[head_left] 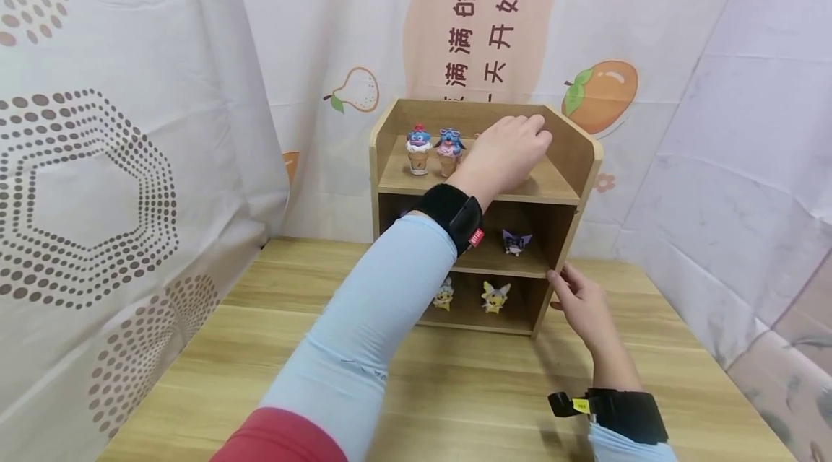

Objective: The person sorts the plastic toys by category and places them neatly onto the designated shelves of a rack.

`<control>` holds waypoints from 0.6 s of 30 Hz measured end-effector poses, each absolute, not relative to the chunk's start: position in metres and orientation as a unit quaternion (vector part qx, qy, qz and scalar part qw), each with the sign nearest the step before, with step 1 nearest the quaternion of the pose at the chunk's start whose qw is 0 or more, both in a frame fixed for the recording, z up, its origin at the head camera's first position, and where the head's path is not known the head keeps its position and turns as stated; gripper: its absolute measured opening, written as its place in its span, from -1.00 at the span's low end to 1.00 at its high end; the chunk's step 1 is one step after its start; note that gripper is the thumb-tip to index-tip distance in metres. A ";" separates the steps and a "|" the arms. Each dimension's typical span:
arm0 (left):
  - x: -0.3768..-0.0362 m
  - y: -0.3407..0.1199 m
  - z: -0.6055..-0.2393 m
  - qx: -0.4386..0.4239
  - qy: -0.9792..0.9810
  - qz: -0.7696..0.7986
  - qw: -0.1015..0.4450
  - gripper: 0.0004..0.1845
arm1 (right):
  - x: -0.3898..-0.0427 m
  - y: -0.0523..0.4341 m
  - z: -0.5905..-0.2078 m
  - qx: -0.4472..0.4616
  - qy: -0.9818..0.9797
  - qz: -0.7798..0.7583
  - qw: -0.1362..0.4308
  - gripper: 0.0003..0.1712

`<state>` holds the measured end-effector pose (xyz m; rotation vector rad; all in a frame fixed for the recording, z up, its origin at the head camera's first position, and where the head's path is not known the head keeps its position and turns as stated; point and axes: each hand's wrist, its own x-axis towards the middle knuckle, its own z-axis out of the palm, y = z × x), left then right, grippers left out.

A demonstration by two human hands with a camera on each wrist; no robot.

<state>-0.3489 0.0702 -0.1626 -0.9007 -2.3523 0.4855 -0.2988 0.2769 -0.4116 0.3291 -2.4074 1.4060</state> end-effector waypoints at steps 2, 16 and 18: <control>-0.349 0.070 -0.161 -0.335 -0.879 0.179 0.287 -0.62 | -0.299 0.277 -0.411 0.116 -0.846 0.491 0.170 -0.35; -0.313 0.029 -0.161 -0.389 -0.821 0.061 0.415 -0.58 | -0.288 0.278 -0.384 0.097 -0.801 0.495 0.322 -0.25; -0.304 0.017 -0.167 -0.401 -0.803 0.022 0.440 -0.55 | -0.280 0.273 -0.373 0.106 -0.782 0.494 0.365 -0.22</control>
